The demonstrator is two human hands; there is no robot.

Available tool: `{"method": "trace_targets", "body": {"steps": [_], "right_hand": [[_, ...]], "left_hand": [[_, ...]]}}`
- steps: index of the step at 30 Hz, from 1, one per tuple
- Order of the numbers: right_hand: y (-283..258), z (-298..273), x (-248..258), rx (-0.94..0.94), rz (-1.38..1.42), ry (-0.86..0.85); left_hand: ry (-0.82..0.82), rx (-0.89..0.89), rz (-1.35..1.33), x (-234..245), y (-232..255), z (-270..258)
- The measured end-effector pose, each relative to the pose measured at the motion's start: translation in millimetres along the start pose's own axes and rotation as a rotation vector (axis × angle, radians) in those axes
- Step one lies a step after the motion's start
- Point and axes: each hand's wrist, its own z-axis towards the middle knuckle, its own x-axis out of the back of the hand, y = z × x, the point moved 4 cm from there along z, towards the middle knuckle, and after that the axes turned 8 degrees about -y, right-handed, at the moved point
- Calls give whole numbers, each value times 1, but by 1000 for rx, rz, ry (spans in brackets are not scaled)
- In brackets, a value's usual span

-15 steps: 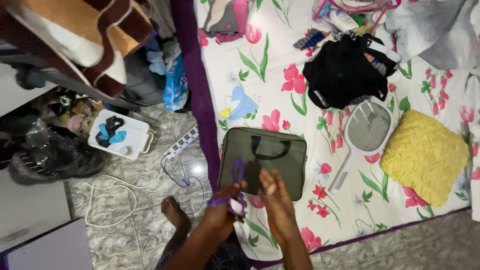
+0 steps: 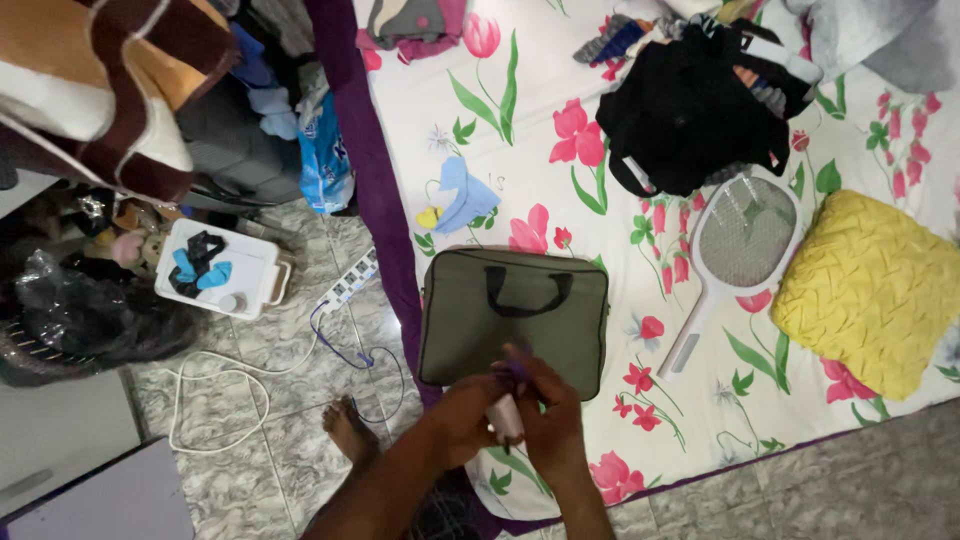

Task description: The person packs a grey bag with a laptop, a phone, a power adapter, a purple cable, a small patterned pouch, a pink object, and a comb. The person places each item into the bag and closes it.

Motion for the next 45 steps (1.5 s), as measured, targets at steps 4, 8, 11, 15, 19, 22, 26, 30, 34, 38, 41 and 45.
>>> {"method": "trace_targets", "body": {"steps": [4, 8, 11, 15, 19, 22, 26, 30, 34, 38, 41, 45], "right_hand": [[-24, 5, -3, 144, -419, -89], [-21, 23, 14, 35, -442, -106], [-13, 39, 35, 162, -518, -87], [17, 73, 64, 20, -46, 90], [19, 81, 81, -39, 223, 162], [12, 80, 81, -44, 247, 191], [6, 69, 78, -31, 334, 175], [-3, 53, 84, -12, 265, 206], [-15, 37, 97, -40, 224, 255], [-27, 16, 107, -26, 87, 288], [-32, 3, 107, -25, -81, 237], [-21, -5, 83, -59, -401, -23]], "left_hand": [[-15, -27, -135, 10, 3, 37], [-325, -220, 193, 7, 12, 39], [-319, -192, 9, 7, 33, 53], [8, -112, 540, 27, 77, 85], [533, -503, 1657, 47, 140, 119], [483, -781, 1941, 51, 160, 137], [436, -419, 2036, 55, 157, 147], [326, -183, 2121, 37, 153, 140], [369, -253, 2201, 21, 121, 112], [255, -603, 2150, 15, 61, 60], [235, -694, 2051, 17, 17, 24], [205, -821, 2005, 22, -27, -10]]}}
